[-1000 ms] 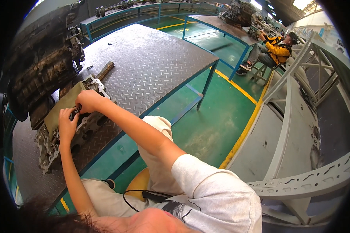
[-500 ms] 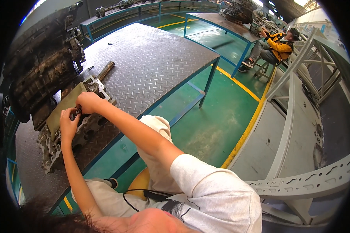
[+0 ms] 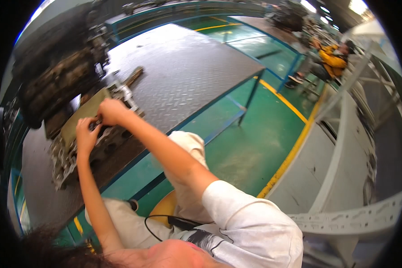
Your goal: The person positions components into the cylinder head of an engine by hand, lifting and replacing a protective cover to access different sections of the part.
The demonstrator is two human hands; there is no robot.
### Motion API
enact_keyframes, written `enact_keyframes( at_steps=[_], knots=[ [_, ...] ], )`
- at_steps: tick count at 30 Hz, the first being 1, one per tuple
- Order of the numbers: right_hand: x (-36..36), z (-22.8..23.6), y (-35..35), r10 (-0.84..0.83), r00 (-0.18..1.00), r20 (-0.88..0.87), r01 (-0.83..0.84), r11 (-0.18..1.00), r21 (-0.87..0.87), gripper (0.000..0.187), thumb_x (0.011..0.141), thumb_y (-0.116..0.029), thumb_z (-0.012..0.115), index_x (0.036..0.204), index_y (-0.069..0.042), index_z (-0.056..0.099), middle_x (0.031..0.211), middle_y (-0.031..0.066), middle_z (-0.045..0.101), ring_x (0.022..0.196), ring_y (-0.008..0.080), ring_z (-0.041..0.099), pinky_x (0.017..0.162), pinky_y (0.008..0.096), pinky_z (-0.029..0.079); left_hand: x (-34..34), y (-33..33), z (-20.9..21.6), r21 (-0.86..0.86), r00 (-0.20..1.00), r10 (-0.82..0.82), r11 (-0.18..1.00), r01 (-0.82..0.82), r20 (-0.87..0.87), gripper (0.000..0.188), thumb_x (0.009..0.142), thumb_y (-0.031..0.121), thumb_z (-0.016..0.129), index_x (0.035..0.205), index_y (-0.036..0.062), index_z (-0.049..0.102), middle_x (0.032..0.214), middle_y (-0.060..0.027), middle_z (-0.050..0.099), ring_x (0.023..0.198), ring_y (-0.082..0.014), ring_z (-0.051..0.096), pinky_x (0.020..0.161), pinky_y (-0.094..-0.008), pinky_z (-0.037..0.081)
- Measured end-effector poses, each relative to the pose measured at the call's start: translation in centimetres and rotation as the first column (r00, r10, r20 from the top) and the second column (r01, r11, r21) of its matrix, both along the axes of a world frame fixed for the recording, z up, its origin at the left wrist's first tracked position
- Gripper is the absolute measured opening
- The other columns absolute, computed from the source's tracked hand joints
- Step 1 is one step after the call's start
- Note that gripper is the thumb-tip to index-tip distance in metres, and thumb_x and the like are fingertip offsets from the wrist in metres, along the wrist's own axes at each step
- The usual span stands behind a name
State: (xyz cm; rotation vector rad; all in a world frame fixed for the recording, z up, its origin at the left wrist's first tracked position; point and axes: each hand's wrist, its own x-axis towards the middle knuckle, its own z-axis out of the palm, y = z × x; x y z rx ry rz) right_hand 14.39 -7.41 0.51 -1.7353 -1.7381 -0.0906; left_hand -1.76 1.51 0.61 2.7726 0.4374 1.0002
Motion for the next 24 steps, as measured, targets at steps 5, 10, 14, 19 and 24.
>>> enact_keyframes(
  at_steps=[5,10,14,19,24],
  knots=[
    [2.8,0.1,-1.2,-0.005,0.998,-0.068,-0.001,0.996,-0.092,0.022,0.068,-0.022,0.074,0.087,-0.012,0.076,0.085,0.0143,0.07,0.083,0.0327,0.066,0.076,0.0431,0.053,2.5,-0.6,-0.1,0.015,0.994,-0.097,0.995,0.096,0.058,0.026,0.07,0.017,0.076,0.093,0.0054,0.07,0.089,-0.0127,0.065,0.091,-0.0323,0.057,0.083,-0.0407,0.045],
    [3.1,0.3,-1.8,0.015,1.0,0.021,-0.016,0.999,0.039,0.018,0.068,-0.016,0.075,0.085,-0.009,0.074,0.089,0.0088,0.068,0.097,0.0304,0.058,0.084,0.0384,0.049,2.5,-1.3,0.1,-0.073,1.0,-0.012,0.997,0.014,0.025,0.021,0.072,0.016,0.077,0.09,0.0083,0.069,0.09,-0.006,0.065,0.094,-0.0277,0.054,0.088,-0.0381,0.044],
    [2.4,-0.3,-1.3,0.04,0.999,0.004,-0.04,0.997,0.06,0.02,0.068,-0.014,0.075,0.088,-0.008,0.074,0.089,0.0084,0.067,0.098,0.0295,0.058,0.085,0.0375,0.049,1.7,-0.8,-0.3,-0.066,1.0,0.01,0.998,-0.01,0.006,0.022,0.071,0.016,0.077,0.09,0.0084,0.069,0.091,-0.0047,0.065,0.096,-0.0264,0.054,0.089,-0.0376,0.043],
    [1.4,0.5,-0.7,0.092,0.996,-0.001,-0.092,0.995,0.048,0.024,0.068,-0.015,0.075,0.091,-0.008,0.074,0.089,0.0104,0.067,0.1,0.0307,0.057,0.087,0.039,0.047,0.6,0.1,-0.3,-0.071,0.997,0.011,0.997,-0.006,0.074,0.021,0.069,0.017,0.078,0.086,0.0086,0.07,0.087,-0.007,0.067,0.09,-0.0279,0.057,0.083,-0.0397,0.046],
    [3.4,-0.1,-1.3,0.06,0.998,0.022,-0.061,0.997,0.038,0.022,0.065,-0.013,0.078,0.085,-0.004,0.073,0.082,0.0123,0.064,0.089,0.033,0.058,0.08,0.0422,0.046,2.8,-0.2,-1.0,-0.06,0.998,-0.042,0.997,0.045,0.054,0.023,0.066,0.023,0.078,0.084,0.0093,0.071,0.087,-0.0087,0.067,0.095,-0.0304,0.056,0.085,-0.0409,0.045]
  ],
)
